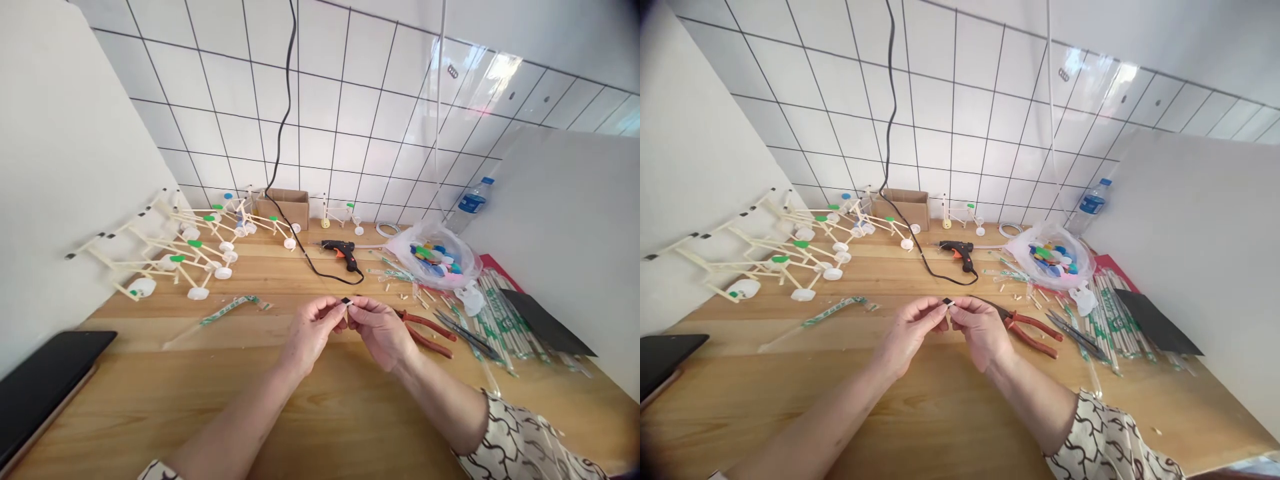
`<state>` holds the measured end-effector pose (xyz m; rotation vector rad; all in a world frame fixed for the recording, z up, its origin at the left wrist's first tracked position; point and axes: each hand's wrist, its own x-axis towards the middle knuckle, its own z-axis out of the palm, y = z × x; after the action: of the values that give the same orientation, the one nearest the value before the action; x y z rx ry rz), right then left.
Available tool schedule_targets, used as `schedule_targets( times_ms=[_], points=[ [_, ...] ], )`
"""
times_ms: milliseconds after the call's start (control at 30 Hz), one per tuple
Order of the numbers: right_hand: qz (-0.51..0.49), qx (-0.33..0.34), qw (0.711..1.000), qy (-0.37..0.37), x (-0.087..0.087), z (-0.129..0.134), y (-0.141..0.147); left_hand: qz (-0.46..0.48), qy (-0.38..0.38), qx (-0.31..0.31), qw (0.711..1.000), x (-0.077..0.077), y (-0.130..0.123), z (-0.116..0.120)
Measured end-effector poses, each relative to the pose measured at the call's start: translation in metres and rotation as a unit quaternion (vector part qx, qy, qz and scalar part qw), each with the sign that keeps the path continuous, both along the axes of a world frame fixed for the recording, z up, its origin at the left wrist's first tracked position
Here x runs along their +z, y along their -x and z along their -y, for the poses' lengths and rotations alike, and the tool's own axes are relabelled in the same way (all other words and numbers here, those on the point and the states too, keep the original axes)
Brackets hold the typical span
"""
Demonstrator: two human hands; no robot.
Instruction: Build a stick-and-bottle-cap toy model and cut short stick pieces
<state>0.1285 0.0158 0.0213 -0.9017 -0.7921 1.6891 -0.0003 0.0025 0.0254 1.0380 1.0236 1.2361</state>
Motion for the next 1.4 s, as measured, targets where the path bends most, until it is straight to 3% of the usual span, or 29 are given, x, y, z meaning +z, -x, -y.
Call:
schedule_targets(
  times_ms=[433, 1133, 1400],
  points=[
    [0.002, -0.072, 0.997, -0.031, -0.012, 0.003, 0.014, 0.027, 0.011, 0.042, 0.999, -0.003, 0.002, -0.001],
    [-0.015, -0.088, 0.996, -0.023, -0.009, 0.007, 0.019, -0.073, -0.004, 0.016, 0.997, 0.001, 0.009, -0.004],
    [0.07, -0.071, 0.994, -0.039, -0.004, -0.003, 0.01, -0.148, -0.008, -0.012, 0.989, 0.0, 0.015, -0.007]
  ],
)
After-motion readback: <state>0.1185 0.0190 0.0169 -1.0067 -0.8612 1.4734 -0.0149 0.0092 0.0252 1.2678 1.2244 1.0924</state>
